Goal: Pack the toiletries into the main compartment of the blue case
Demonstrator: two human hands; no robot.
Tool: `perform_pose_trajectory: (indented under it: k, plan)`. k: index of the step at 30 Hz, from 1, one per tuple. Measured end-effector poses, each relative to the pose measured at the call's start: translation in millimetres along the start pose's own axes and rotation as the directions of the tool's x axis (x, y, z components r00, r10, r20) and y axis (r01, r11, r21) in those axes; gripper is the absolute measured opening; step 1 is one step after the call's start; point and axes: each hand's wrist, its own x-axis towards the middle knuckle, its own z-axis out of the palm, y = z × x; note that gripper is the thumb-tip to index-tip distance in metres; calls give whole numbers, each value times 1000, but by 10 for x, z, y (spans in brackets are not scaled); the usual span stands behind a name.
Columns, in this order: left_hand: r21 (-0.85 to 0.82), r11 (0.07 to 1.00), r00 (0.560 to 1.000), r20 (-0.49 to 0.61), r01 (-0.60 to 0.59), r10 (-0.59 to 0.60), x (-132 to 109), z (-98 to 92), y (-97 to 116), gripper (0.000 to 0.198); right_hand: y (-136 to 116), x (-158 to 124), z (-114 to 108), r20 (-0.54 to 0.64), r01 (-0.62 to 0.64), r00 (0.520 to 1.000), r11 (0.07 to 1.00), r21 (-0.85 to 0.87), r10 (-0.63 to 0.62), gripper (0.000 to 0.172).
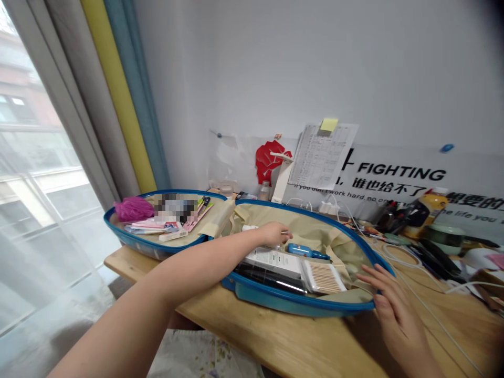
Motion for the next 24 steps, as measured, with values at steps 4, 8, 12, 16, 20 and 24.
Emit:
perform_pose_trajectory:
  k: [4,8,12,16,20,24]
  plan:
    - [51,998,999,-7,-40,40,9,66,-13,28,11,-6,0,14,-16,1000,1000,4,16,37]
    - [104,993,998,33,-49,46,4,96,-19,29,13,-4,-2,16,-27,1000,1000,9,27,37]
    - [149,987,995,82,-65,53,6,111,-30,24,7,-3,4,3,-51,999,998,21,51,41]
    - [161,985,995,87,-62,49,5,103,-27,22,15,-11,5,15,-62,998,998,15,62,43]
    - [152,988,1000,5,-15,15,1,25,2,25,21,-14,-4,18,-45,999,999,7,45,41]
    - [147,983,989,-116,106,-89,-3,-87,23,40,16,-5,-10,30,-52,998,999,0,52,43]
